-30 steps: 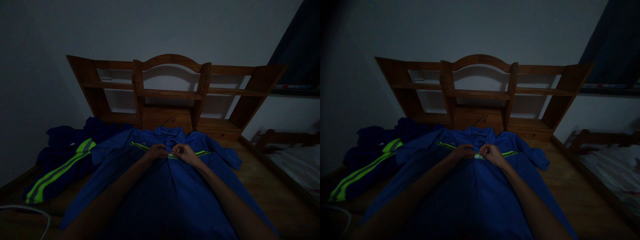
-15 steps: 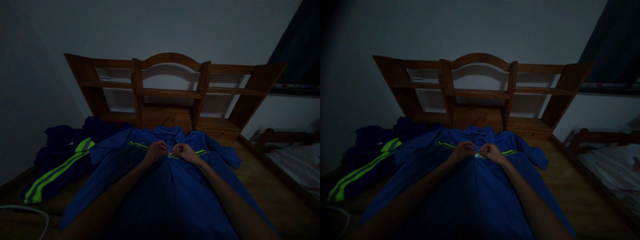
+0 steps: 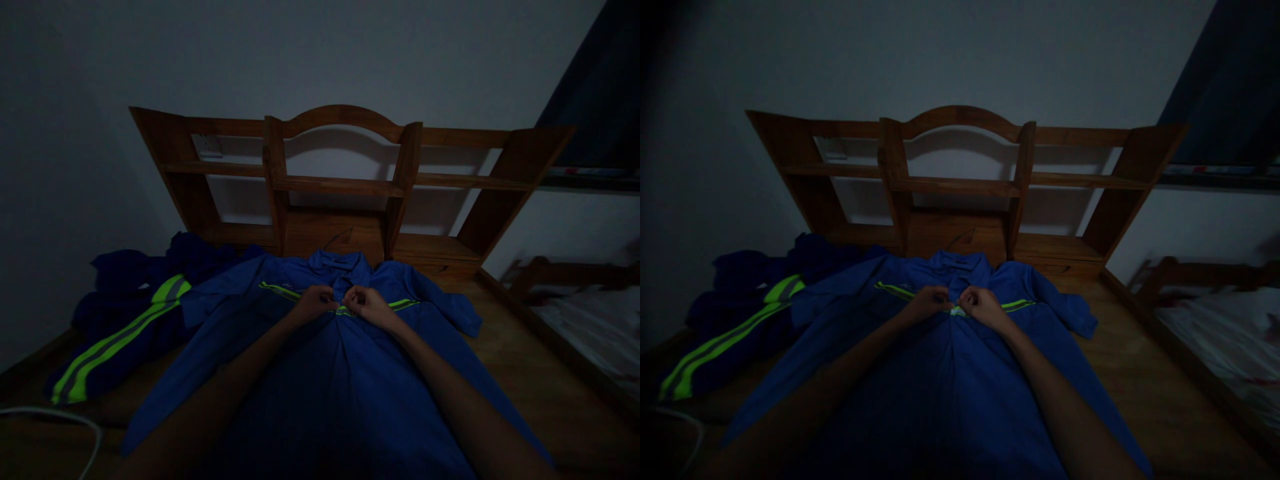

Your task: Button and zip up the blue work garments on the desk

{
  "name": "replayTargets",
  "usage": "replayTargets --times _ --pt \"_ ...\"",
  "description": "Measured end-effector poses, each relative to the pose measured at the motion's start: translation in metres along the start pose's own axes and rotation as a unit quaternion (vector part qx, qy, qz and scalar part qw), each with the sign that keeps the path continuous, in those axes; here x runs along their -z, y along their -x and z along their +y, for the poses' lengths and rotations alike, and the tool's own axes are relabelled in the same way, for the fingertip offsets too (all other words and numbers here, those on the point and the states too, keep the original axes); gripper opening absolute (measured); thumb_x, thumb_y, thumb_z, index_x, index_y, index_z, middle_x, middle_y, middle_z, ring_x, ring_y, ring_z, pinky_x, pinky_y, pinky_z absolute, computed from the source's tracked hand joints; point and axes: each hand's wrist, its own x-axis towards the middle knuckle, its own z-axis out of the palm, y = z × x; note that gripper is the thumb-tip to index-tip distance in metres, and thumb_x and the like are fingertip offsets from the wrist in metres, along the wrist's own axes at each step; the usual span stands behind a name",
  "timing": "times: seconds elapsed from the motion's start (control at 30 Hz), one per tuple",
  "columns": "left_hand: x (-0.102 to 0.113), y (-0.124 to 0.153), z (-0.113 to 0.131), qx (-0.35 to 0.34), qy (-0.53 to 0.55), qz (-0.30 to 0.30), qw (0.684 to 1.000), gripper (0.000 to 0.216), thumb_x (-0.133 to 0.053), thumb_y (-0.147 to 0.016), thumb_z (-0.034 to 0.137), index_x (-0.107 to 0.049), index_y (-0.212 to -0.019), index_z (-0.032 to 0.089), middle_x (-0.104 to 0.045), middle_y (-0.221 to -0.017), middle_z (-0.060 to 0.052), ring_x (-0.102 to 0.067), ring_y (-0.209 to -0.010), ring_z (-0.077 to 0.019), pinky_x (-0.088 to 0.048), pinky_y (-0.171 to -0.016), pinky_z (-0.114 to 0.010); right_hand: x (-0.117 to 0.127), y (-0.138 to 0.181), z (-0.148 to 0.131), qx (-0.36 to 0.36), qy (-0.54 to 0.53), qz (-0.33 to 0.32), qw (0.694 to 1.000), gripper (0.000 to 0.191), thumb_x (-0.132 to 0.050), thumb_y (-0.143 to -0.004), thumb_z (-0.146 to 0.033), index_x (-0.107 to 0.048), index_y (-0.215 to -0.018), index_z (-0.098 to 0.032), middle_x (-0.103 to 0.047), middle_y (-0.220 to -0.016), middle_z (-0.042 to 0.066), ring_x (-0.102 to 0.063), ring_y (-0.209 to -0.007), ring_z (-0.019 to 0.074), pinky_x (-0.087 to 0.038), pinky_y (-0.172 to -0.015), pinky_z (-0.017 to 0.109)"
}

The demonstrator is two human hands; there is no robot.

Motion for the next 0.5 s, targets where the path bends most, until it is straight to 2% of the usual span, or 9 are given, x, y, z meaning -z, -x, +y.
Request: replayTargets --times 0.37,0.43,0.5 --pt "-0.002 -0.003 -0.003 0.006 -0.029 0.007 1.000 0.013 -0.064 -0.068 0.027 -0.063 -0.073 0.015 -0.059 -0.069 0.000 -0.053 -0.067 -0.0133 -0.037 -0.060 -0.021 0.000 0.002 -0.005 0.034 0.031 -0.007 0.999 0.016 -0.059 -0.076 -0.028 -0.059 -0.086 -0.016 -0.059 -0.072 -0.001 -0.054 -0.062 0.0094 -0.041 -0.055 0.018" --pt "-0.002 -0.002 -0.004 0.006 -0.027 0.010 1.000 0.013 -0.064 -0.069 0.027 -0.061 -0.071 0.015 -0.058 -0.069 0.000 -0.054 -0.068 -0.0134 -0.037 -0.061 -0.022 0.005 0.001 -0.007 0.045 0.063 0.020 0.997 0.015 -0.056 -0.078 -0.028 -0.059 -0.089 -0.017 -0.060 -0.077 0.000 -0.055 -0.064 0.0104 -0.043 -0.058 0.020" --pt "-0.004 -0.002 -0.005 0.003 -0.024 0.003 1.000 0.014 -0.064 -0.070 0.028 -0.059 -0.070 0.015 -0.058 -0.069 0.000 -0.054 -0.068 -0.0136 -0.038 -0.061 -0.022 0.020 0.002 -0.008 0.043 0.139 0.096 0.985 0.018 -0.054 -0.080 -0.027 -0.058 -0.094 -0.018 -0.061 -0.089 0.003 -0.057 -0.070 0.0122 -0.045 -0.065 0.023"
